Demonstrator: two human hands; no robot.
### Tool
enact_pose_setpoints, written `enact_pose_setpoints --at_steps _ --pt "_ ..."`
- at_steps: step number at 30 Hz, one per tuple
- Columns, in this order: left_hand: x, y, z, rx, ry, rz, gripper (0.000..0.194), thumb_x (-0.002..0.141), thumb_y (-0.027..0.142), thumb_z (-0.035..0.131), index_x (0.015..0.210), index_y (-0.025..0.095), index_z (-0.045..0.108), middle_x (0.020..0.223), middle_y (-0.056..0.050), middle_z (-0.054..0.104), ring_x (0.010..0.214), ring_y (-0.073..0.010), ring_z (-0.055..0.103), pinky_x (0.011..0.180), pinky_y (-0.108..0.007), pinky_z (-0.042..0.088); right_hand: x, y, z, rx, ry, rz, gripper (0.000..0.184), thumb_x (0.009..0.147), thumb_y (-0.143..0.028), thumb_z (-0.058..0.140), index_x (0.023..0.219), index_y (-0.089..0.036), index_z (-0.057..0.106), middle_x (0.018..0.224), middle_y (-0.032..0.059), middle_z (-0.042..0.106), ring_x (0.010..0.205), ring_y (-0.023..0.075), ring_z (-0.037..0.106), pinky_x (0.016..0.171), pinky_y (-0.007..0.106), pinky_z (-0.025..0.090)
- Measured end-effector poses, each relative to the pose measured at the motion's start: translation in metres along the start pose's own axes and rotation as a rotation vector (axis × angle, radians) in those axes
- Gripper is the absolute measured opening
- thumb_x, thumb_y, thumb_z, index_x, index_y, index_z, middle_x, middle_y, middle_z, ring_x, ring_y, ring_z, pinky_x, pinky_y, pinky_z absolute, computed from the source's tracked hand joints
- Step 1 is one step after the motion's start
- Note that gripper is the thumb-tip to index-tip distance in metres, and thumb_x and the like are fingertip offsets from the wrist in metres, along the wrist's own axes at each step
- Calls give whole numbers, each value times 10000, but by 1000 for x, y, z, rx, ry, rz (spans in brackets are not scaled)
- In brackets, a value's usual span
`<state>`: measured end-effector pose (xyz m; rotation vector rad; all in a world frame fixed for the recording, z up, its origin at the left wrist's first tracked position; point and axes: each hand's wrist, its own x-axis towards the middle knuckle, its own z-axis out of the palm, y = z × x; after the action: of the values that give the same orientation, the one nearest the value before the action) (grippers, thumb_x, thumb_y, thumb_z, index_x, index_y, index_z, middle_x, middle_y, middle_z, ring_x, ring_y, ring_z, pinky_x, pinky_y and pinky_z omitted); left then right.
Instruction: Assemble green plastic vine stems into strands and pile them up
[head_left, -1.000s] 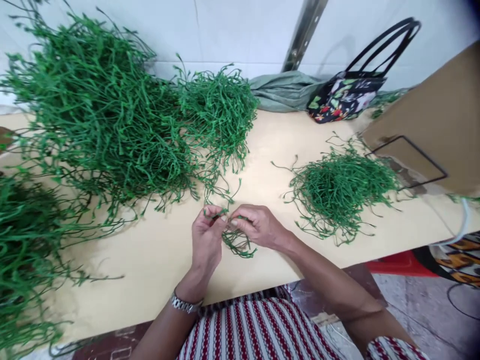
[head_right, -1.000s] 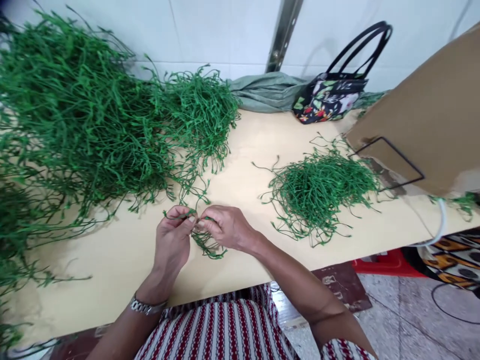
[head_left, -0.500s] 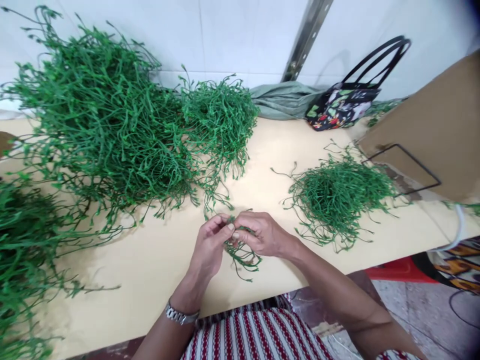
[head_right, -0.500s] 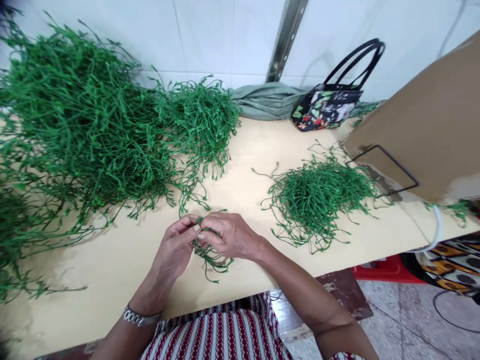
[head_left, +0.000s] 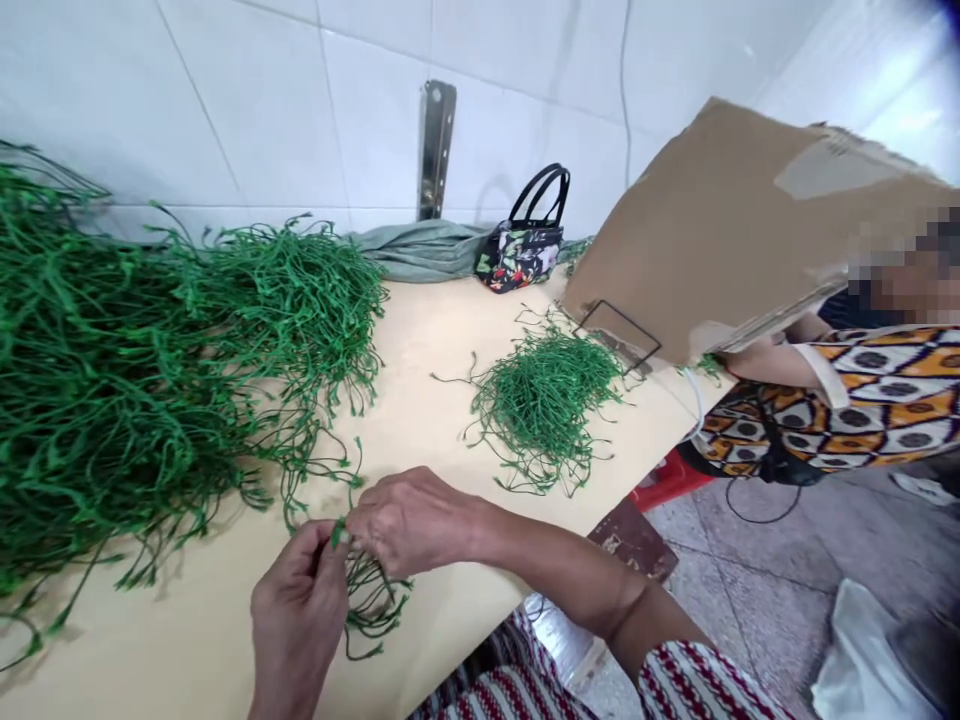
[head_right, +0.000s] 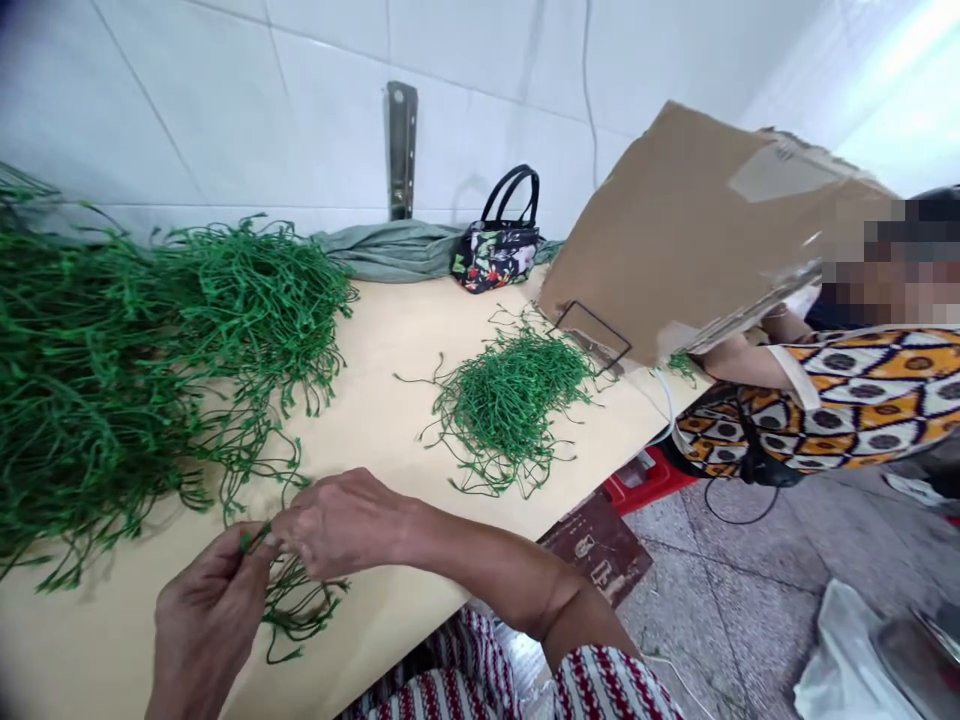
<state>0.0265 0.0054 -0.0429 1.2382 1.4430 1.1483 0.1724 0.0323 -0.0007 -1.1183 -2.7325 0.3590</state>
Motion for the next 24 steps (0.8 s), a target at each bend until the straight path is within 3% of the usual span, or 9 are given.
enact_pose_setpoints --at_steps 3,5,12,16,19,21,24 --pt "-6 8 1 125 -34 74 78 684 226 591 624 177 578 508 40 462 492 -97 397 474 -186 311 -2 2 -7 -5 -25 -74 82 693 -115 508 710 -179 557 733 9 633 695 151 567 513 233 339" --pt "-10 12 3 97 -65 123 123 717 226 558 607 172 551 522 35 447 505 -97 386 494 -192 313 -5 5 -8 13 8 -124 92 672 -89 506 665 -174 539 683 9 613 668 149 547 523 235 330" --pt "-10 16 5 -152 -62 30 178 786 273 515 645 177 464 535 53 328 488 -85 267 476 -203 254 -4 6 15 213 359 -169 255 829 -148 383 582 -174 439 565 1 470 568 119 416 579 234 335" --pt "-10 15 6 19 -46 112 175 798 230 485 633 175 464 559 37 366 526 -101 327 511 -215 277 -5 2 26 81 458 -140 199 735 -69 386 576 -171 451 550 3 458 551 127 389 561 249 304" --pt "-11 15 3 238 -37 234 175 768 121 448 601 175 452 560 30 379 546 -110 358 540 -227 278 -9 7 24 -62 436 -128 173 667 -41 401 576 -163 484 555 7 468 532 126 378 545 253 280" --pt "-12 16 -1 335 -34 264 186 736 74 422 579 173 438 561 27 382 553 -113 362 545 -235 268 -14 14 16 -137 396 -52 186 701 -46 418 579 -158 503 555 11 485 531 123 383 535 250 266" --pt "-12 18 -9 260 -91 134 171 749 125 435 584 171 432 540 40 342 517 -99 317 509 -228 248 -22 22 -5 -195 331 41 208 783 -96 446 600 -160 520 581 16 511 562 128 411 534 252 259"
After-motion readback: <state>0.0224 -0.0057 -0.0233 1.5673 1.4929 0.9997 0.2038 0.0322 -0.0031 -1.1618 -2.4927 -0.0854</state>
